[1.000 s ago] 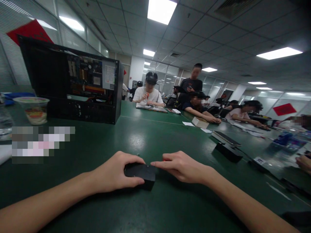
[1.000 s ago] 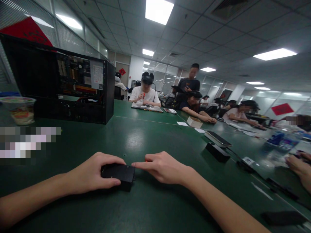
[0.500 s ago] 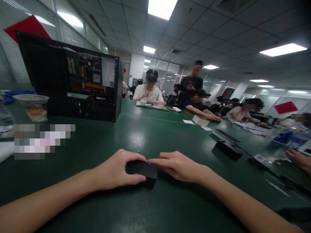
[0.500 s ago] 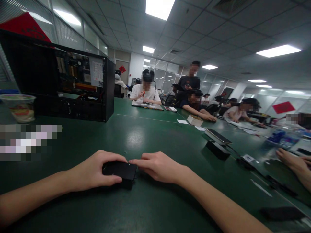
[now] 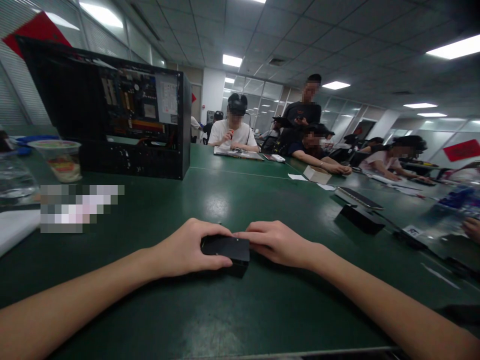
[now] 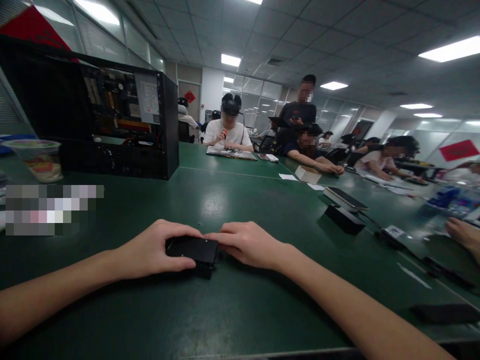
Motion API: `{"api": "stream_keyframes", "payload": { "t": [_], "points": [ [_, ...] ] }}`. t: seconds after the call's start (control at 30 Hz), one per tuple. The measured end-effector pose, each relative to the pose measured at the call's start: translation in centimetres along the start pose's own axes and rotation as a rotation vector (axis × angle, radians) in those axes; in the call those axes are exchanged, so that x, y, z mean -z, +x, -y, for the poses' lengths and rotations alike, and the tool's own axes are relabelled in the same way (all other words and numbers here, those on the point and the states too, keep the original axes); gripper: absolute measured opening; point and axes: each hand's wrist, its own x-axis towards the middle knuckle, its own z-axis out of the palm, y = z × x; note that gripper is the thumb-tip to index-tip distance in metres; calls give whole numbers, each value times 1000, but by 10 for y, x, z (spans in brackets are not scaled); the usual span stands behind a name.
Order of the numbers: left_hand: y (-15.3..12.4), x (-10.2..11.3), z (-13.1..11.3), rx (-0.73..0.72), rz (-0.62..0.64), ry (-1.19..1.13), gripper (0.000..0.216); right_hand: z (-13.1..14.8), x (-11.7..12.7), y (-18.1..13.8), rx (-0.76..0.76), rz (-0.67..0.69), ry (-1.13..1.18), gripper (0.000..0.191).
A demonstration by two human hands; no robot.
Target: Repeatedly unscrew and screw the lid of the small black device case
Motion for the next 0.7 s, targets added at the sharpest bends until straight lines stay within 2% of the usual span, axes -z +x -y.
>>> {"api": "stream_keyframes", "payload": {
  "t": [0.1, 0.23, 0.3, 0.4, 0.47, 0.53, 0.6, 0.7],
  "points": [
    [-1, -2, -1, 7, -6, -2, 43, 1, 0, 2, 12, -32, -21, 38],
    [0, -2, -6, 29, -31, -22, 39, -1, 1, 2, 3, -2, 3, 36],
    [2, 1, -7, 61, -98, -72, 37, -6, 2, 0, -28, -2, -14, 34],
    [6, 11, -1, 139, -267, -167, 44, -14, 3, -2, -114, -23, -36, 35],
    [8, 20, 8, 193, -330, -147, 46, -17, 1, -2, -182, -11, -30, 36],
    [10, 26, 17, 226, -302, -77, 58, -17, -1, 0, -238, 6, -14, 36],
    [10, 30, 26, 319, -253, -59, 67, -15, -3, 2, -283, 12, 2, 36],
    [11, 30, 35, 397, -205, -3, 60, -11, -4, 6, -324, 3, 6, 35]
  ]
}}
